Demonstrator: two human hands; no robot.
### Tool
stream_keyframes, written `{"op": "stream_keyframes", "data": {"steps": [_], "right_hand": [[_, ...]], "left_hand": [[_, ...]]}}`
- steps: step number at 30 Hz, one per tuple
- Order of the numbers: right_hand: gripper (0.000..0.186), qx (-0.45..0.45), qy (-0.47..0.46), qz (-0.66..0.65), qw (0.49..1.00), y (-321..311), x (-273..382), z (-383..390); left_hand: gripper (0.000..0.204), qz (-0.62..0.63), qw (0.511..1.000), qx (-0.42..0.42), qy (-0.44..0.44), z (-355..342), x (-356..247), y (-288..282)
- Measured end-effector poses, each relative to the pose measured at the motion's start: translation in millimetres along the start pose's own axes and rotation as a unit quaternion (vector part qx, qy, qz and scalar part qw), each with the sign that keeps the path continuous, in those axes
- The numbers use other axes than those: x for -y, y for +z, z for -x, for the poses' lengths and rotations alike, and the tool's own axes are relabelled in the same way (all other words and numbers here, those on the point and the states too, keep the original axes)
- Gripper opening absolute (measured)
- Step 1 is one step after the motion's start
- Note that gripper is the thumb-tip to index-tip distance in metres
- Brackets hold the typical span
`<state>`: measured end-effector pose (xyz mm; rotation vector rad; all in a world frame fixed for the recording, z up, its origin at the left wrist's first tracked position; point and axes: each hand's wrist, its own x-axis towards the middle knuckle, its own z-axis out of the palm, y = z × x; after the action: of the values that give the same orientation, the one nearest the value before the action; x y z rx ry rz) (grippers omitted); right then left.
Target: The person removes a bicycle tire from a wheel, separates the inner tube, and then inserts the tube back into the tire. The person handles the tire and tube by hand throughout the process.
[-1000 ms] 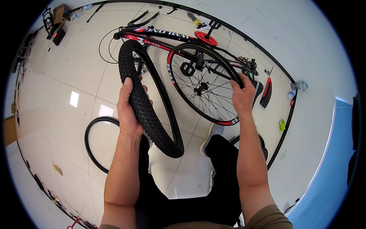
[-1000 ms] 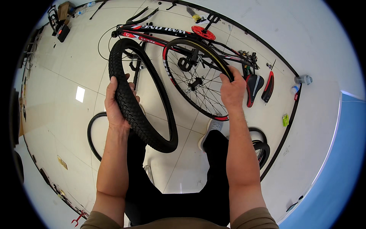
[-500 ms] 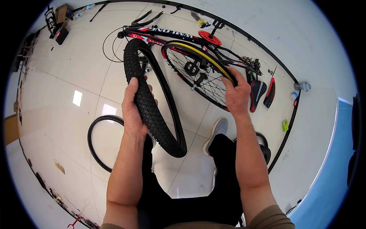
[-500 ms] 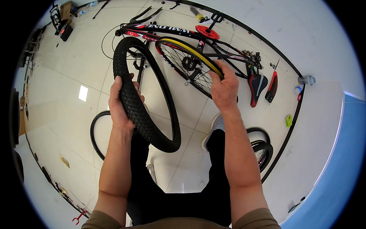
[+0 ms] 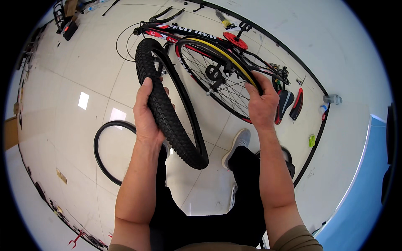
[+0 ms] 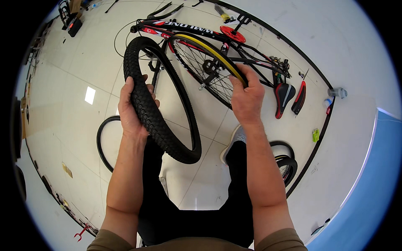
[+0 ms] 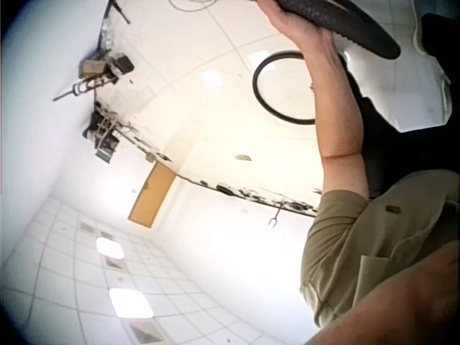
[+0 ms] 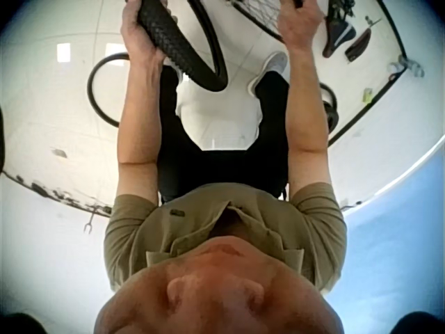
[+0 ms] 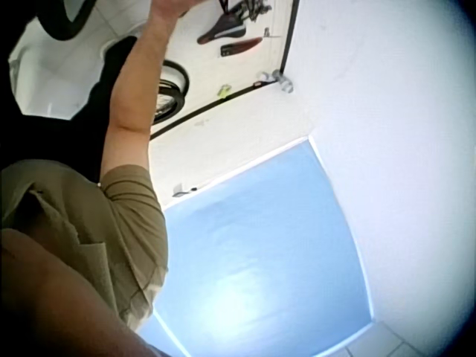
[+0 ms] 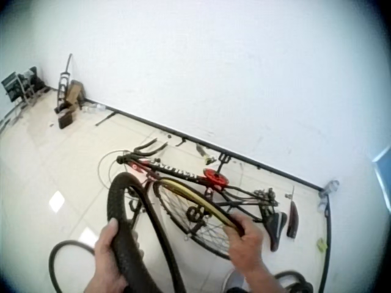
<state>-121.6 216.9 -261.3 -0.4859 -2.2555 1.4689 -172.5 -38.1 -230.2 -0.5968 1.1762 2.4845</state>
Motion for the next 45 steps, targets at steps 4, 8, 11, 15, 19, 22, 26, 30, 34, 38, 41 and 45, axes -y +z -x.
{"op": "stream_keyframes", "data": {"steps": [4, 8, 11, 15, 19, 22, 26, 30, 34, 38, 41, 45], "right_hand": [[0.029, -0.003, 0.0, -0.009, 1.0, 3.2, -2.1, -2.1], [0.029, -0.01, -0.018, 0.007, 1.0, 2.3, -10.3, -5.0], [0.03, -0.009, -0.029, 0.016, 0.999, 0.4, -13.4, -8.1], [0.03, -0.002, -0.013, 0.005, 1.0, -0.1, -11.5, -9.1], [0.029, 0.012, 0.0, -0.007, 1.0, -2.9, -13.5, -11.1], [0.029, 0.021, 0.008, -0.011, 1.0, -3.4, -10.4, -10.1], [0.029, 0.028, 0.014, -0.02, 0.999, -2.8, -7.6, -9.3], [0.028, 0.012, 0.003, -0.02, 1.0, 0.6, -2.0, -9.5], [0.028, -0.007, -0.004, -0.013, 1.0, 8.9, -14.0, -8.4], [0.029, -0.006, -0.011, -0.012, 1.0, 15.9, -21.4, -7.5], [0.03, -0.012, -0.036, 0.013, 0.999, 17.8, -26.2, -8.7], [0.03, -0.026, -0.044, 0.012, 0.999, 20.7, -31.2, -11.1]], "left_hand": [[0.046, -0.001, 1.0, 0.002, -0.003, -0.4, 0.4, 0.9], [0.047, -0.005, 1.0, 0.012, -0.001, -1.5, 0.3, 0.6], [0.047, -0.006, 1.0, -0.006, 0.001, -1.7, -0.8, 2.4], [0.047, 0.002, 1.0, -0.007, -0.001, -3.2, -1.8, 0.8], [0.047, -0.003, 1.0, 0.002, -0.003, -4.2, -2.8, 0.7], [0.047, -0.007, 1.0, -0.006, -0.005, -3.1, -3.2, 3.0], [0.047, -0.008, 1.0, 0.004, -0.005, -3.5, -3.3, 1.7], [0.048, -0.008, 1.0, 0.0, -0.003, -4.6, -2.9, 2.2], [0.048, -0.009, 1.0, 0.001, -0.003, -3.9, -3.1, 3.1], [0.048, -0.003, 1.0, -0.018, -0.005, -1.0, -5.7, 4.7], [0.047, 0.006, 1.0, -0.011, 0.0, -2.5, -6.2, 3.8], [0.044, 0.009, 1.0, 0.001, -0.003, -6.2, -8.0, -2.1]]}}
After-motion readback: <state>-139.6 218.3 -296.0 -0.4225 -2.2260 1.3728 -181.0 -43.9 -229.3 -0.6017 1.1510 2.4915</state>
